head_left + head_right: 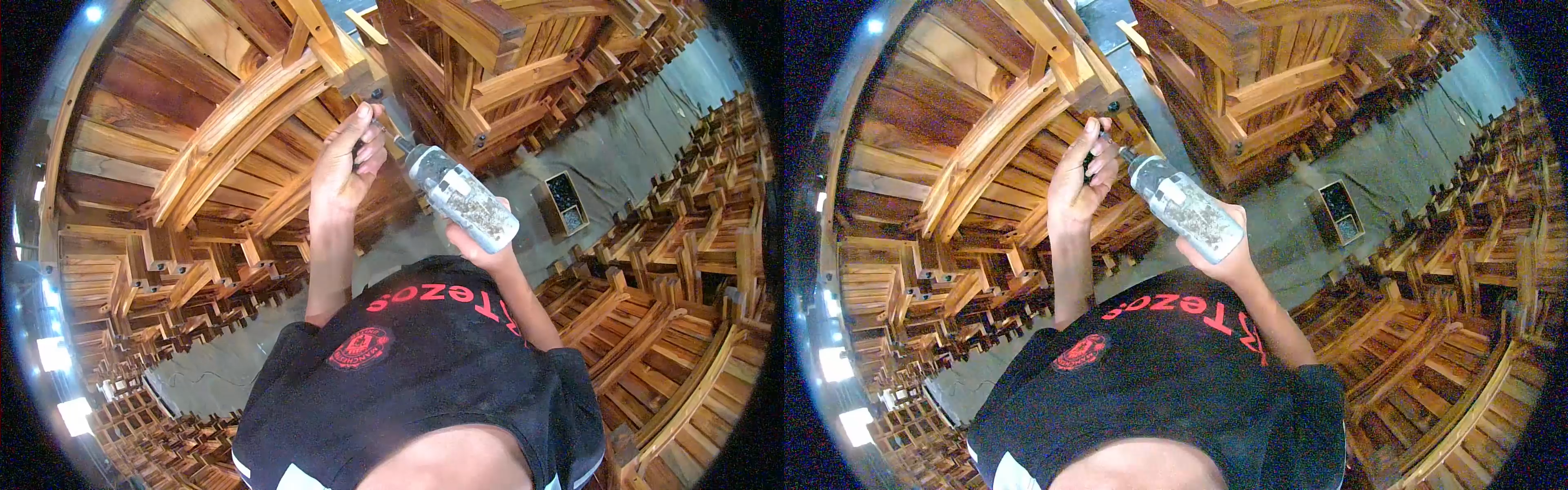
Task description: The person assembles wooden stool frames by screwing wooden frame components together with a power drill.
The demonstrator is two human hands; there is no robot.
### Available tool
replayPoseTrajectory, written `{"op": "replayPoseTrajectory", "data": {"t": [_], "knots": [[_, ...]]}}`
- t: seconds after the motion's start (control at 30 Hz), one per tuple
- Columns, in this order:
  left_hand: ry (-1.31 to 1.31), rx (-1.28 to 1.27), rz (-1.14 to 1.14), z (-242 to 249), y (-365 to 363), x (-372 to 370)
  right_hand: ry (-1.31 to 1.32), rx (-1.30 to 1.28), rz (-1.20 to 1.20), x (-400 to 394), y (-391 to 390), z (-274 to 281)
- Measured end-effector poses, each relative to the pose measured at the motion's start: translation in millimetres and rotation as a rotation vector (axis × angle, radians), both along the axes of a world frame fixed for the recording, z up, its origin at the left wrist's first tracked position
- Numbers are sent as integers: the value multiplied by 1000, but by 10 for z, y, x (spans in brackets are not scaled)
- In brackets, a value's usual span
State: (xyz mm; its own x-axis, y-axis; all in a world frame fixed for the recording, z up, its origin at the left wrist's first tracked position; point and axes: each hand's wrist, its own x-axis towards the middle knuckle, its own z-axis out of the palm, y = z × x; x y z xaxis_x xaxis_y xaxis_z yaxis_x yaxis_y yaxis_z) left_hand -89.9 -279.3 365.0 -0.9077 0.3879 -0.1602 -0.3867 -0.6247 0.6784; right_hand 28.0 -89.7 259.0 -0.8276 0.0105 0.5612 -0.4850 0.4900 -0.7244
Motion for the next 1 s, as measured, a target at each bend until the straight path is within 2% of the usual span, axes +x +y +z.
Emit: {"op": "replayPoseTrajectory", "data": {"t": [0.17, 0.33, 0.6, 1.0], "knots": [[-26, 11, -24, 30, 5, -57, 66, -148, 16, -103, -105, 282], [153, -193, 105, 88, 74, -63, 3, -370, 96, -223, -247, 579], [210, -197, 114, 134, 48, -111, 30, -240, 81, -369, -275, 527], [188, -234, 78, 198, 11, -151, 56, -232, 54, -362, -336, 640]]}}
